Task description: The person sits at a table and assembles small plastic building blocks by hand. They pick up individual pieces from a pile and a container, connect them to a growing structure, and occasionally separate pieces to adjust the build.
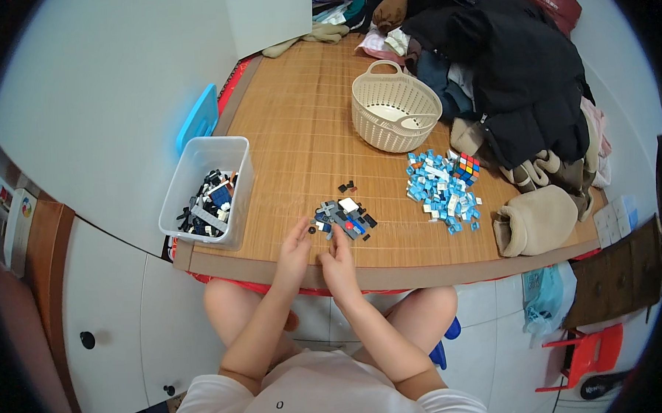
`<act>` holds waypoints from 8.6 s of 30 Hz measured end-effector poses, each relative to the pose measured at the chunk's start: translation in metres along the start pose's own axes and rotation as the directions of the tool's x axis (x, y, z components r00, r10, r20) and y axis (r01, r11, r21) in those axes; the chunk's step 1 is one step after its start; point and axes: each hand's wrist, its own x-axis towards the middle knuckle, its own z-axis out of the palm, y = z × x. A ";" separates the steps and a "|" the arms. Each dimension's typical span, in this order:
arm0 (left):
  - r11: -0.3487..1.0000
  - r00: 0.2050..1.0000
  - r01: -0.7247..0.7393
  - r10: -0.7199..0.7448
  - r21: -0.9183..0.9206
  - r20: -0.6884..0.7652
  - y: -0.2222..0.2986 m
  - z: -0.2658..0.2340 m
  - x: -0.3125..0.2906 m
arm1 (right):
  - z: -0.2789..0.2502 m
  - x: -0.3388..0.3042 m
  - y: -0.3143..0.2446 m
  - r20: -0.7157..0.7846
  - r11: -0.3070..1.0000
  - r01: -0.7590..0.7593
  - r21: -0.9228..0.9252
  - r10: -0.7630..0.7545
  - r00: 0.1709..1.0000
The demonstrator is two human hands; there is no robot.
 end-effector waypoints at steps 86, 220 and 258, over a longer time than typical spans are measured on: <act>0.742 0.973 0.171 -0.230 -0.649 -0.006 0.000 0.020 -0.021 | 0.002 -0.013 -0.042 0.054 0.914 -0.262 0.311 0.259 0.964; 0.928 0.997 0.046 -0.067 -0.371 -0.044 0.016 0.033 -0.016 | 0.024 -0.003 -0.045 -0.007 0.912 -0.114 0.395 0.127 0.992; 0.789 0.721 -0.573 0.358 -0.221 -0.593 0.140 -0.084 -0.051 | 0.163 -0.011 -0.133 0.447 0.911 0.058 0.407 -0.254 0.858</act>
